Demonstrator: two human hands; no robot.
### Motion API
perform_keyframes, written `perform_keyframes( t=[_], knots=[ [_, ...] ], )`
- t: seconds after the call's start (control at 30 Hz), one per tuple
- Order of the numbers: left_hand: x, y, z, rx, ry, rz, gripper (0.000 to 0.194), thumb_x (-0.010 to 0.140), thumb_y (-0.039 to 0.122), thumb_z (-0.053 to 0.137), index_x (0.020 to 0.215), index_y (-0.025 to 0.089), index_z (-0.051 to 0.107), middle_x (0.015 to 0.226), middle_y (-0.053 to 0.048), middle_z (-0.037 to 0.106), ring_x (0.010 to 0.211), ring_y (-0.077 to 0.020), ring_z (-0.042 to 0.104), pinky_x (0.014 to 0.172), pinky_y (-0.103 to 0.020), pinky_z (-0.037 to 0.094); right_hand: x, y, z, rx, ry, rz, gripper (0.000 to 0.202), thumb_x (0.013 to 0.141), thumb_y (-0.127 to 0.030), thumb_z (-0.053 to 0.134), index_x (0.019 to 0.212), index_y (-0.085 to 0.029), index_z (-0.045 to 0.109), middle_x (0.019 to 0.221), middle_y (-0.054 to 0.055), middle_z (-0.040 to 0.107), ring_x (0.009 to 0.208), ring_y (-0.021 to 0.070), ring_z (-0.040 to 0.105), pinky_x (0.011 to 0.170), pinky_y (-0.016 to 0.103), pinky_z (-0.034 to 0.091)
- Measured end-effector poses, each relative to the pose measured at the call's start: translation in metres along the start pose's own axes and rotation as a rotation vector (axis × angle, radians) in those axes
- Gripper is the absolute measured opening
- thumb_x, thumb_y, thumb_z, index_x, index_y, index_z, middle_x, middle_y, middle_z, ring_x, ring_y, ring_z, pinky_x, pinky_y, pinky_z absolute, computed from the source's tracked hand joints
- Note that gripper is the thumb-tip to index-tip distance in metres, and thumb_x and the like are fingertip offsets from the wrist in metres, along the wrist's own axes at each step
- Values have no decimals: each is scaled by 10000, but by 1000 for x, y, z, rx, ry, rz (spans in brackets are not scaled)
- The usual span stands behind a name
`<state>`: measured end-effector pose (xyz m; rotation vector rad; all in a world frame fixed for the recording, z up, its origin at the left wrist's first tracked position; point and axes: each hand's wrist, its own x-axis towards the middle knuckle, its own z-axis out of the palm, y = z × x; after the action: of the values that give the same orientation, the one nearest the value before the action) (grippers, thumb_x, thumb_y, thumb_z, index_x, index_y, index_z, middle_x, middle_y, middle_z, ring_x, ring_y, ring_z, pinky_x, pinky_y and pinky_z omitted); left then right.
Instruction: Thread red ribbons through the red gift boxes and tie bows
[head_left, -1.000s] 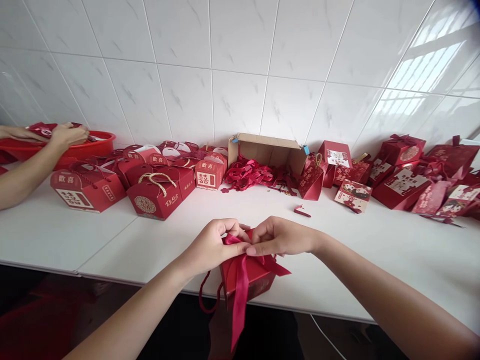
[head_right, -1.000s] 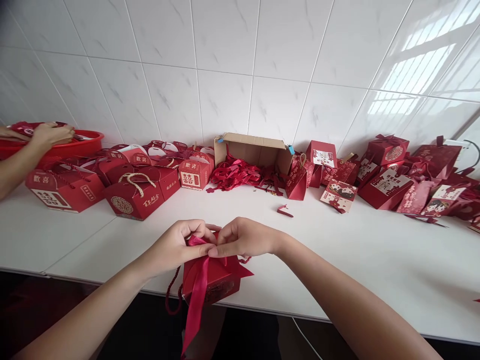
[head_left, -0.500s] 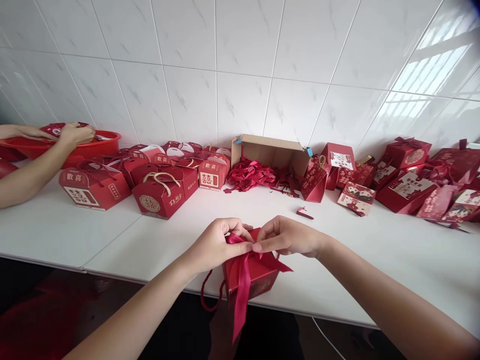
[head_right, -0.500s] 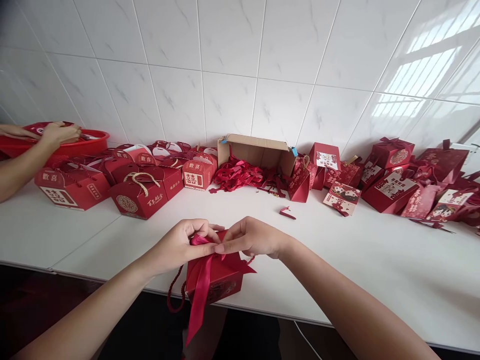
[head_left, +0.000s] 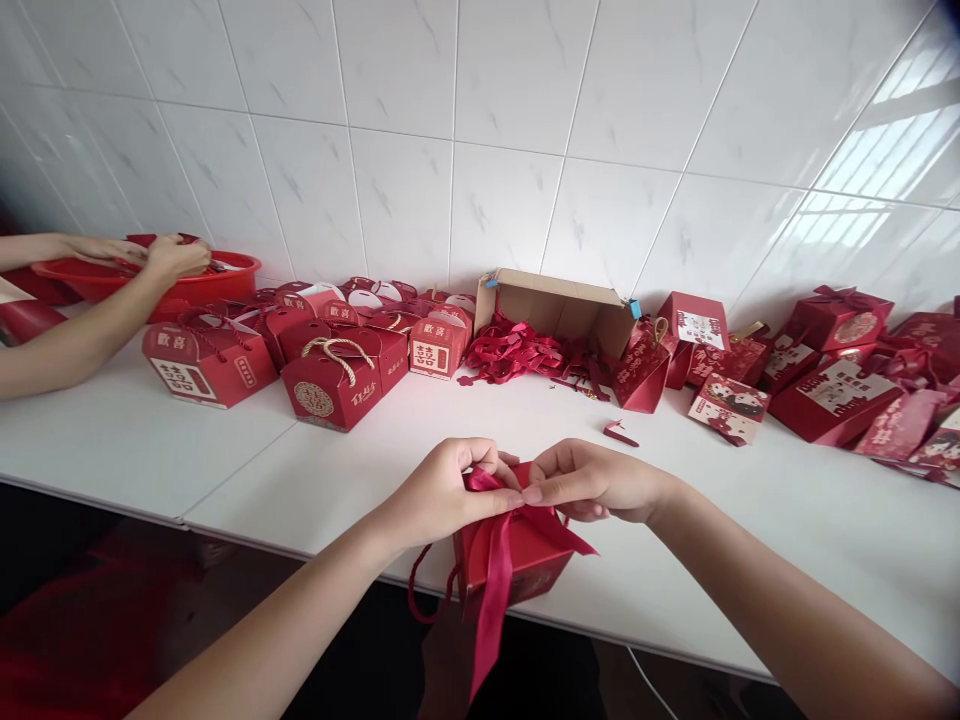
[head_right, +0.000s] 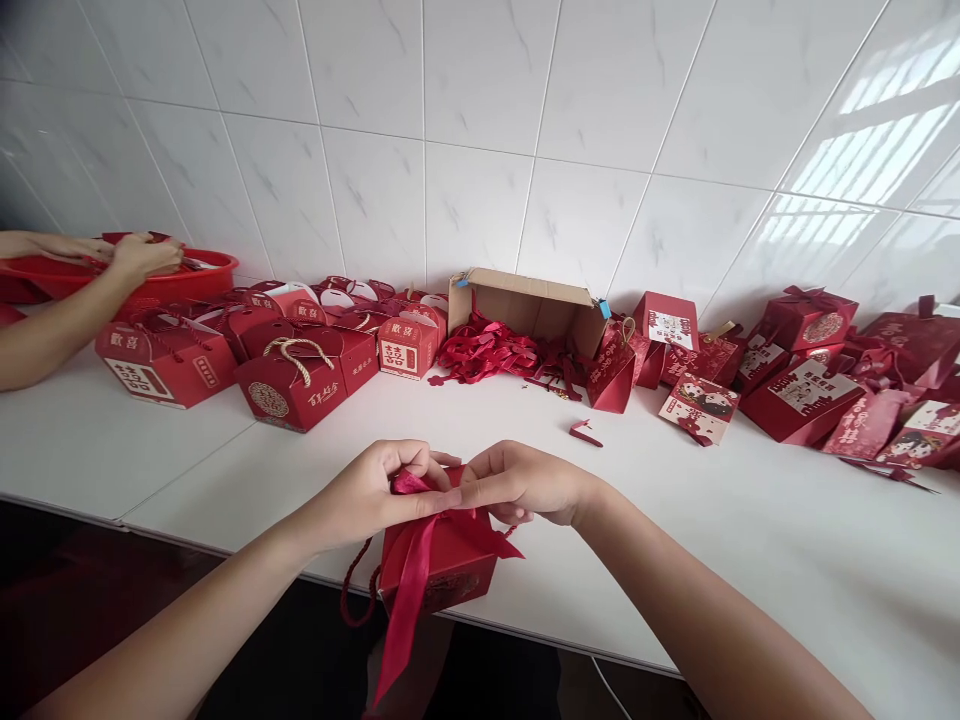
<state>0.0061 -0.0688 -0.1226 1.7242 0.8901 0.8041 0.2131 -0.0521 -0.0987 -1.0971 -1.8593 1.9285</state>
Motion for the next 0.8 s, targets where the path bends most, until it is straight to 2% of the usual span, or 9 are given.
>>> perform_keyframes(
  t=[0.1,0.2,0.27,0.4,0.47,0.63,0.7,0.8],
  knots=[
    [1,-1,0,-17,-11,12,437,754,258,685,652,217,262,838,-41,718,980,-241,649,892,-384,473,1,-2,0,-134,36,7,393,728,-456,717,585,-157,505,424,-94,377,366,24,315,347,177,180],
    [1,-3,-1,-24,-8,15,426,771,252,663,657,219,254,869,-52,729,954,-236,655,857,-381,484,2,-3,1,-221,111,-23,361,718,-473,719,642,-135,615,441,-70,431,387,39,377,361,185,218],
    [1,-3,-2,-10,7,21,423,774,257,661,659,220,256,881,-60,729,958,-239,650,836,-376,489,2,-2,0,-230,110,-24,359,731,-480,704,683,-129,646,422,-73,426,381,38,357,371,191,219],
    [0,-3,-2,13,17,37,406,772,243,658,663,219,267,876,-55,719,959,-231,644,846,-374,484,0,-3,0,-180,16,10,406,751,-482,688,589,-154,512,416,-93,386,386,28,320,373,187,199],
    [0,-3,-2,16,13,35,412,768,253,666,665,219,268,853,-47,715,946,-227,649,866,-378,477,1,-3,1,-170,10,5,415,746,-474,697,574,-157,492,414,-95,380,381,27,320,369,189,193],
    [-1,-3,-1,-1,1,36,429,768,299,678,670,219,268,852,-47,719,933,-233,661,839,-368,483,3,0,-2,-139,32,-14,322,754,-439,705,749,-119,675,398,-87,399,367,32,295,370,208,163],
    [-2,-2,-1,-2,0,41,426,766,287,677,668,220,268,861,-46,719,946,-237,662,806,-349,488,3,2,-4,-75,-17,-9,305,781,-422,684,722,-125,643,386,-93,383,367,30,269,388,213,151],
    [-2,0,-1,12,0,47,418,754,268,676,659,218,272,861,-41,714,961,-240,661,792,-335,489,3,1,-5,-67,-59,-3,386,812,-449,641,605,-154,501,398,-101,339,387,28,240,413,223,142]
  ],
)
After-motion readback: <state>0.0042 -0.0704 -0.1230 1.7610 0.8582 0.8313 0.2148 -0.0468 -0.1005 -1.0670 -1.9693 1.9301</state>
